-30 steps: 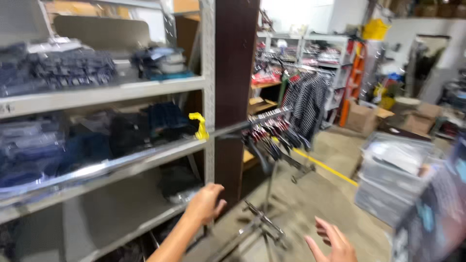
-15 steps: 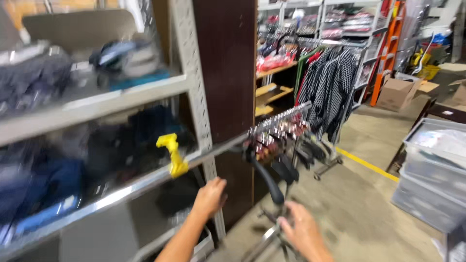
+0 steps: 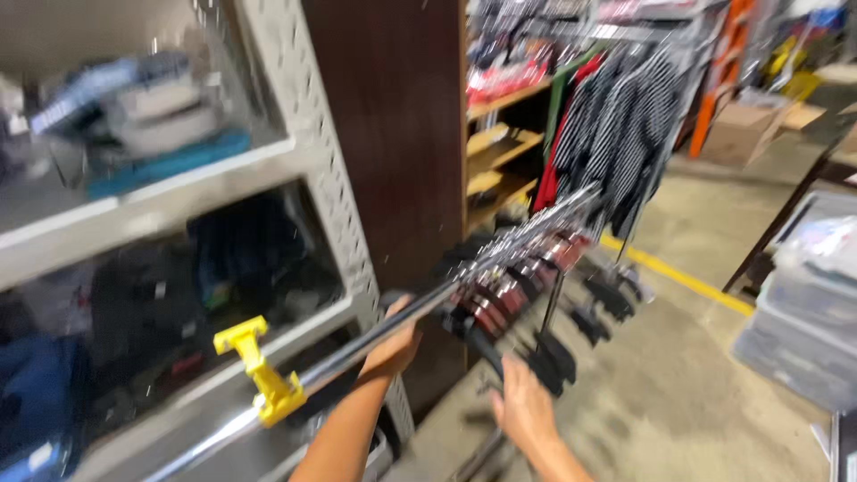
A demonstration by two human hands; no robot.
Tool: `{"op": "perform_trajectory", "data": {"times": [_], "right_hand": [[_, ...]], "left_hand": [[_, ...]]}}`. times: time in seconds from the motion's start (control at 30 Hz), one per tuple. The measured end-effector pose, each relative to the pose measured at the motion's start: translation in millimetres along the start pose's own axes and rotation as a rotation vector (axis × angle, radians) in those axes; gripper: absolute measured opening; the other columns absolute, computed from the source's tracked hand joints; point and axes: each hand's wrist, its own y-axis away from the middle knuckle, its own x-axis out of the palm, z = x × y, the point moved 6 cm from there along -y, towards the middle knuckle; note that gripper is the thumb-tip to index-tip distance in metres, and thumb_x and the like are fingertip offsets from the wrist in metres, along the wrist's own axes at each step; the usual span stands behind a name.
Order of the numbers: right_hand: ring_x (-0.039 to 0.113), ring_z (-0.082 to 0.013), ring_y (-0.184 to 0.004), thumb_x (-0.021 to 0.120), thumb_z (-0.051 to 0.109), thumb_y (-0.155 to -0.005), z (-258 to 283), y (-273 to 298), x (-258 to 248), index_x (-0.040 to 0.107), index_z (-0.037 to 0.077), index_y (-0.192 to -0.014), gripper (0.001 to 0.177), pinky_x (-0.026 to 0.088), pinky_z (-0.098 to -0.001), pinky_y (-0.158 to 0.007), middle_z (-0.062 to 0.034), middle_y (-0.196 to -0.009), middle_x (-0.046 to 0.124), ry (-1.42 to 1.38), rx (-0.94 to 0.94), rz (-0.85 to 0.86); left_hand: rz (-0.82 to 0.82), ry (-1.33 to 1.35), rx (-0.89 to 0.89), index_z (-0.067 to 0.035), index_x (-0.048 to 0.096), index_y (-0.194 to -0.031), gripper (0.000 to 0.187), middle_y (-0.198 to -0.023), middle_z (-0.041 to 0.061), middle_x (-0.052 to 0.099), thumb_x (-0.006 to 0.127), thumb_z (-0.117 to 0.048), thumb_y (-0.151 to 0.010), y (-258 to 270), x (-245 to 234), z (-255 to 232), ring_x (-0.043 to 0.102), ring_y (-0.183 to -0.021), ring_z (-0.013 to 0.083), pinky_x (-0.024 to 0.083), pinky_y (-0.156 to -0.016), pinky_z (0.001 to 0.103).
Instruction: The person removes hangers from a clothing rack and places them into a cardboard box.
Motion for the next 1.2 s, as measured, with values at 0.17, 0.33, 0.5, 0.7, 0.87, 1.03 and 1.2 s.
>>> {"op": "perform_trajectory", "data": {"times": [0.17,0.33,0.5,0.7,0.87,1.03,1.2], "right_hand": [[0.067,-0.0348,-0.097,0.073,0.041,-0.082,0,11,19,0.046,0.007,-0.148,0.079,0.058,-0.0435,-0.077,-0.0126,-0.119,0.062,0.019,-0.042,-0.05],[0.071,-0.0294,-0.097,0.069,0.035,-0.09,6,3,14,0.049,0.009,-0.148,0.066,0.059,-0.0389,-0.077,-0.0112,-0.124,0.064,-0.011,-0.052,-0.132],[0.069,-0.0322,-0.087,0.062,0.024,-0.097,22,-1,-3,0.052,0.005,-0.137,0.046,0.058,-0.0422,-0.069,-0.0101,-0.106,0.064,-0.164,-0.048,-0.093],[0.069,-0.0328,-0.099,0.063,0.025,-0.096,27,6,-24,0.054,0.005,-0.136,0.045,0.056,-0.0422,-0.083,-0.0108,-0.115,0.066,-0.316,-0.1,-0.12],[0.066,-0.0336,-0.117,0.062,0.022,-0.096,26,19,-47,0.048,0.004,-0.145,0.053,0.054,-0.0448,-0.094,-0.0135,-0.132,0.065,-0.486,-0.175,-0.05],[0.069,-0.0161,-0.121,0.074,0.044,-0.078,-29,71,9,0.056,0.027,-0.14,0.067,0.053,-0.0351,-0.101,0.0068,-0.136,0.067,-0.553,-0.019,0.16],[0.085,-0.0041,-0.096,0.084,0.05,-0.063,-58,84,78,0.077,0.038,-0.119,0.057,0.062,-0.0235,-0.092,0.0153,-0.098,0.09,-0.393,-0.111,0.808]], "left_hand": [[-0.519,-0.45,0.618,-0.002,0.055,-0.141,0.039,-0.135,0.023,0.055,0.053,-0.01,-0.104,0,23,26,0.062,-0.118,0.0431,0.05,-0.105,0.049],[-0.041,-0.031,0.201,-0.011,0.061,-0.103,0.035,-0.096,0.007,0.054,0.035,-0.034,-0.111,-39,28,37,0.057,-0.095,0.0286,0.036,-0.103,0.044],[-0.14,-0.13,0.276,-0.01,0.06,-0.125,0.028,-0.127,0.012,0.063,0.051,-0.024,-0.102,-34,49,72,0.056,-0.126,0.0322,0.041,-0.109,0.046],[-0.145,-0.034,0.202,-0.01,0.061,-0.123,0.027,-0.117,0.011,0.064,0.051,-0.019,-0.1,2,-1,25,0.063,-0.106,0.0298,0.048,-0.094,0.042],[-0.097,0.098,-0.18,-0.019,0.056,-0.138,0.038,-0.152,0.006,0.05,0.045,-0.028,-0.103,48,-17,14,0.027,-0.154,0.0305,0.016,-0.126,0.045],[-0.374,-0.477,0.407,-0.002,0.065,-0.12,0.034,-0.116,0.018,0.068,0.06,0.001,-0.087,148,-44,-93,0.064,-0.098,0.0375,0.053,-0.082,0.046],[-0.411,-0.587,0.311,-0.006,0.067,-0.124,0.021,-0.114,0.015,0.067,0.056,-0.009,-0.106,251,-70,-153,0.062,-0.096,0.0358,0.049,-0.089,0.047]]}}
